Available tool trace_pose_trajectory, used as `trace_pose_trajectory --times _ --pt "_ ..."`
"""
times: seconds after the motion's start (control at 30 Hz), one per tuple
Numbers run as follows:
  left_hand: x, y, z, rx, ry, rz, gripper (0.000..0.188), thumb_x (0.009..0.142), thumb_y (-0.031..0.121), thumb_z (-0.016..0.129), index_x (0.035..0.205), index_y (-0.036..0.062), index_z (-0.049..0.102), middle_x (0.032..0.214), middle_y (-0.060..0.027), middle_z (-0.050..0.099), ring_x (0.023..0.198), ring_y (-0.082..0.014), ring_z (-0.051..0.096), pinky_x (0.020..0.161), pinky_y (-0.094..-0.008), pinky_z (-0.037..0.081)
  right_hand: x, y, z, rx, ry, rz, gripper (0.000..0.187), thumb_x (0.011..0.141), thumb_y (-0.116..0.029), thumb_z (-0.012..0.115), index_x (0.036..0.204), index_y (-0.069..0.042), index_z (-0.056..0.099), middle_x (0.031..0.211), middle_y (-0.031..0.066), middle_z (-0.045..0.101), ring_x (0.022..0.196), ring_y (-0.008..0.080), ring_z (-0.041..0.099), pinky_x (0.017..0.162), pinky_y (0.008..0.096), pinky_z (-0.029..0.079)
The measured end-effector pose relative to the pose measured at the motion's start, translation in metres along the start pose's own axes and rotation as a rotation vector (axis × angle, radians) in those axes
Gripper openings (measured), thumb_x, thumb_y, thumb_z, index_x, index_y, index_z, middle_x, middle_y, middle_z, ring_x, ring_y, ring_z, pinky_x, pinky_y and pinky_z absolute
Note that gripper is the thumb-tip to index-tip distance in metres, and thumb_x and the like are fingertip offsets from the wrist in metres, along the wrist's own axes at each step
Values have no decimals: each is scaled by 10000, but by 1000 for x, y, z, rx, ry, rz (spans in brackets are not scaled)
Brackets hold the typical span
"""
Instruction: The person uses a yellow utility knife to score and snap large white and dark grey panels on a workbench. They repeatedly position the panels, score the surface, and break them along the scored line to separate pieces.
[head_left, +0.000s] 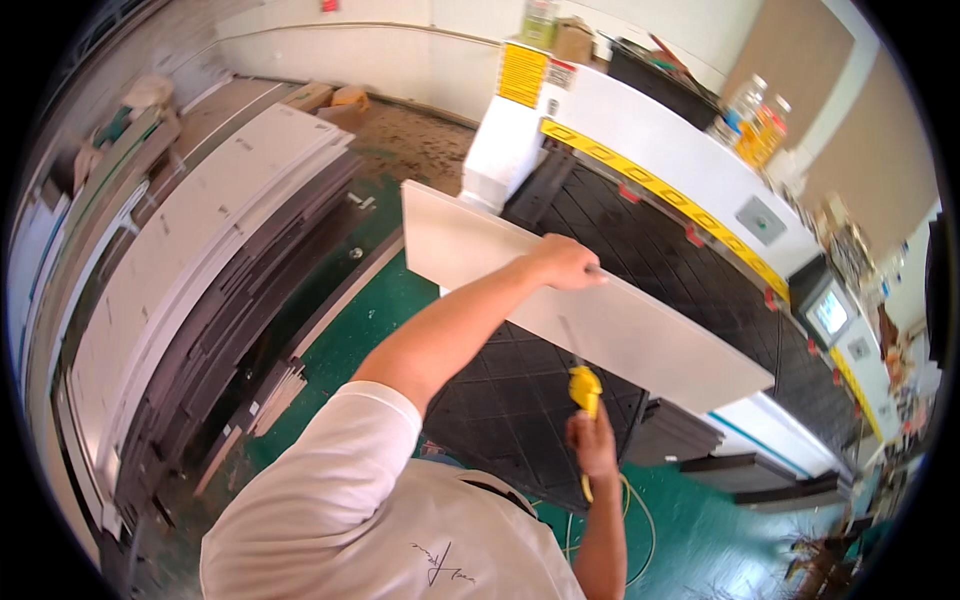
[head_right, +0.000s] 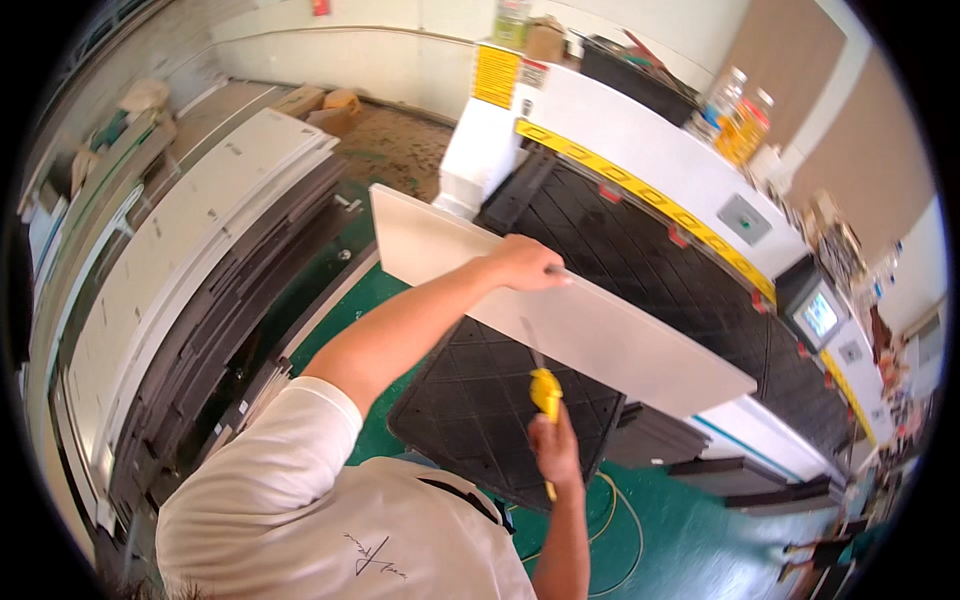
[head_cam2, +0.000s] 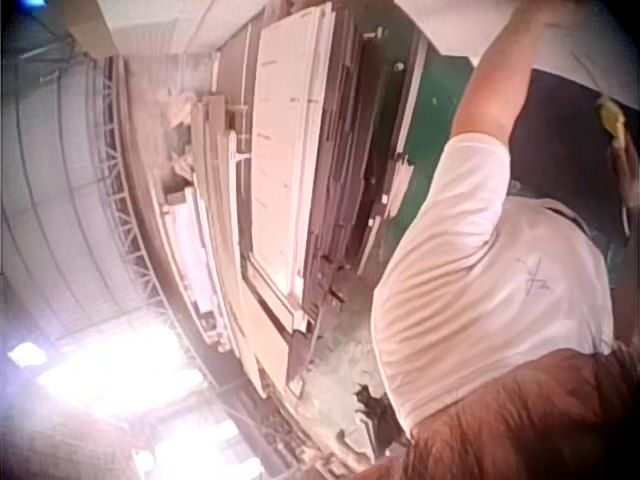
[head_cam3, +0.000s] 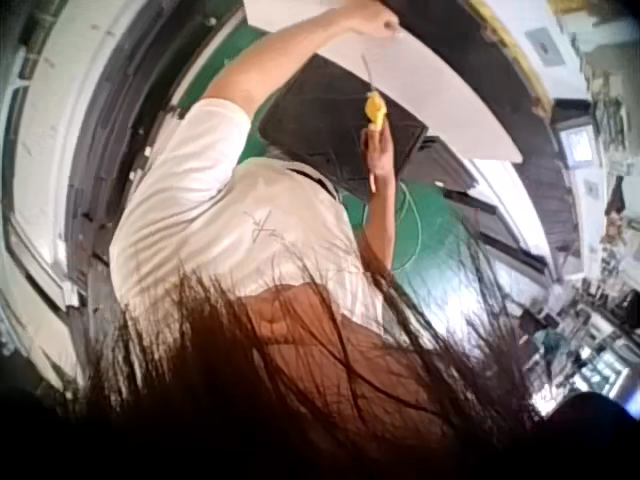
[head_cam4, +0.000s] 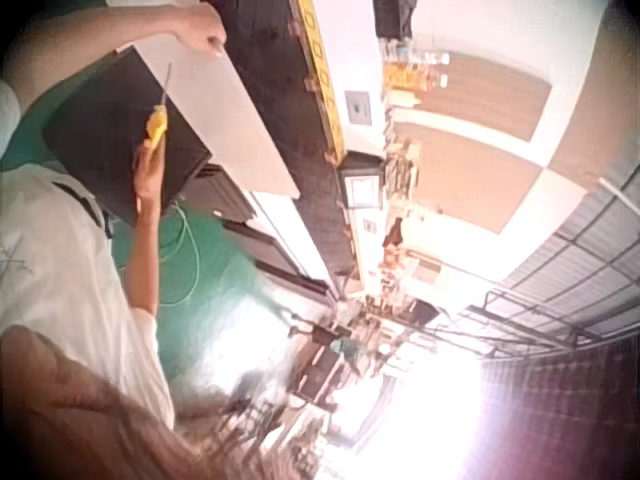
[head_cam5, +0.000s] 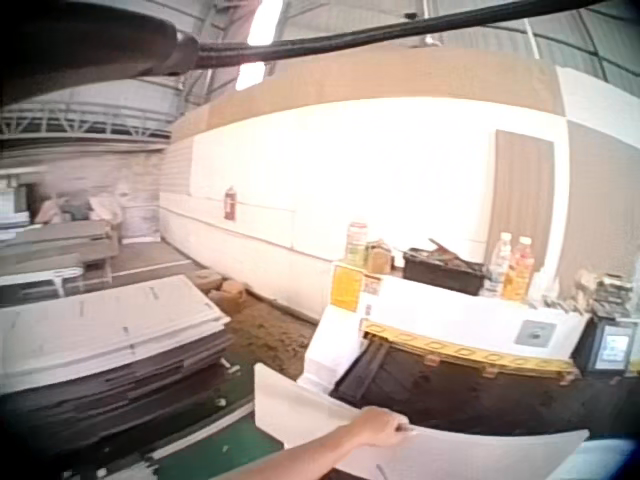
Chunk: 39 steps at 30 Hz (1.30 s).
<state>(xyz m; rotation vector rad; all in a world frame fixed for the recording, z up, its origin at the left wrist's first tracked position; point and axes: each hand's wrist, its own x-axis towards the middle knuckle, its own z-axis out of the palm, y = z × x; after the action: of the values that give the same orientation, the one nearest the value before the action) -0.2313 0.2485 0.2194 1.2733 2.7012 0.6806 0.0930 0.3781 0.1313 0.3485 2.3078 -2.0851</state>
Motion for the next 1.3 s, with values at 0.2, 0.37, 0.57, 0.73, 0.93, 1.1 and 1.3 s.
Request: trace_pose_trajectory --times 0.2,0.37,0.57,0.73,0.93,1.1,1.3 --pt "-44 -67 -31 117 -23 -51 584 855 591 725 1201 121 740 1093 -164 755 1060 -367 704 901 -479 540 78 -59 135 -378 -227 -258 551 1097 -321 520 1564 -61 389 898 168 688 796 339 691 728 425 533" --pt "-103 -177 -78 191 -65 -132 677 771 584 817 1232 99 716 1171 -185 723 1110 -389 675 932 -481 534 95 -65 167 -727 -361 -100 584 1100 -396 467 1587 -94 356 1043 298 703 990 512 671 857 504 527" --pt "-128 -223 -123 278 -194 -137 495 734 453 857 1022 66 748 1022 -183 743 1009 -402 696 855 -493 544 48 -13 113 -633 -140 -7 570 1084 -395 501 1554 -88 405 1020 308 712 990 513 674 828 546 534" --pt "-167 -219 -142 315 -303 -110 310 726 244 834 968 74 741 975 -195 733 970 -421 688 839 -524 535 -41 49 16 -33 227 331 314 1108 -376 510 1309 -135 536 704 -14 543 567 86 518 510 241 413" --pt "-240 -160 -103 244 -433 -96 602 718 1 645 1301 145 699 1063 -215 736 978 -426 701 879 -496 569 -224 19 -65 57 401 780 345 1108 -374 491 1325 -108 528 772 41 619 619 124 582 504 269 449" --pt "-338 -120 -10 285 -204 -176 761 759 -103 605 1487 101 522 1510 -157 554 1322 -460 550 1103 -486 482 -253 -6 -42 413 6 771 386 1114 -328 478 1385 -53 503 866 102 697 616 146 622 542 277 472" --pt "-395 -144 107 315 55 -270 795 752 -161 589 1500 100 515 1591 -118 469 1452 -449 423 1200 -517 375 -125 -15 11 221 -183 820 375 1077 -284 558 1346 -26 519 892 119 727 659 155 679 550 276 509"
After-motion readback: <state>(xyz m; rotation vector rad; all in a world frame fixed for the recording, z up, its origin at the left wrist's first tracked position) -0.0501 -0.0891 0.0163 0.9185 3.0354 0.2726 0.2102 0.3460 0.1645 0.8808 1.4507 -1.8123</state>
